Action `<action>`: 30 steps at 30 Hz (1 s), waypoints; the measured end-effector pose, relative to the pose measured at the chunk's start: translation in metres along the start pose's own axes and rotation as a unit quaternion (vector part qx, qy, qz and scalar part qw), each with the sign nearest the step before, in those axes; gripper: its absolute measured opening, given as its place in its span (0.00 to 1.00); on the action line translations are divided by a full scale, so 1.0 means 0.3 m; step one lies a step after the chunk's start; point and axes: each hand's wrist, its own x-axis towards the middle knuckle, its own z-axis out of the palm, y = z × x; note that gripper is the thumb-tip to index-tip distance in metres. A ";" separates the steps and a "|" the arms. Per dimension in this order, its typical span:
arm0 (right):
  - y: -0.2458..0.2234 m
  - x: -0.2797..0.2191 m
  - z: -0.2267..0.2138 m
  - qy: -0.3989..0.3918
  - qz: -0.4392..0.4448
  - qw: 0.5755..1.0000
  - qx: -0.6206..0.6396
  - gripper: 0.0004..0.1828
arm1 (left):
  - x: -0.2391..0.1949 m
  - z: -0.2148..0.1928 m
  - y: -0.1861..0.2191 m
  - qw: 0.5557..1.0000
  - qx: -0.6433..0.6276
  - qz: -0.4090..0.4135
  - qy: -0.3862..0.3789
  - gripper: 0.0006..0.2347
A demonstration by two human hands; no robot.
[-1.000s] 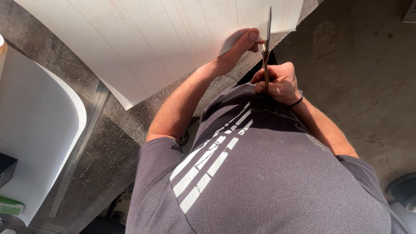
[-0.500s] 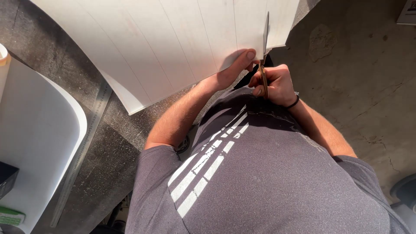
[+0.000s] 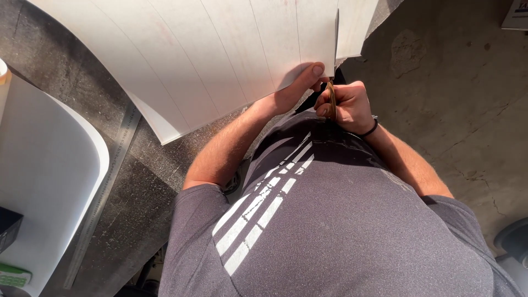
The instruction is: Cutting white insulation sheets with scissors at a workbench in a workshop.
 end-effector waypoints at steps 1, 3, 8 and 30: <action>-0.006 0.003 0.002 0.003 0.001 1.000 -0.004 0.15 | -0.001 0.002 0.004 1.000 -0.001 -0.003 0.002 0.19; -0.010 0.006 0.006 0.004 0.003 1.000 -0.002 0.15 | -0.002 -0.006 -0.010 1.000 -0.009 -0.007 -0.006 0.18; -0.040 0.026 0.012 0.001 -0.017 0.999 0.038 0.16 | -0.053 0.064 0.143 0.996 -0.072 -0.037 -0.033 0.19; -0.096 0.026 0.032 0.040 0.039 0.996 0.074 0.19 | -0.101 0.080 0.121 0.989 -0.079 -0.124 -0.026 0.18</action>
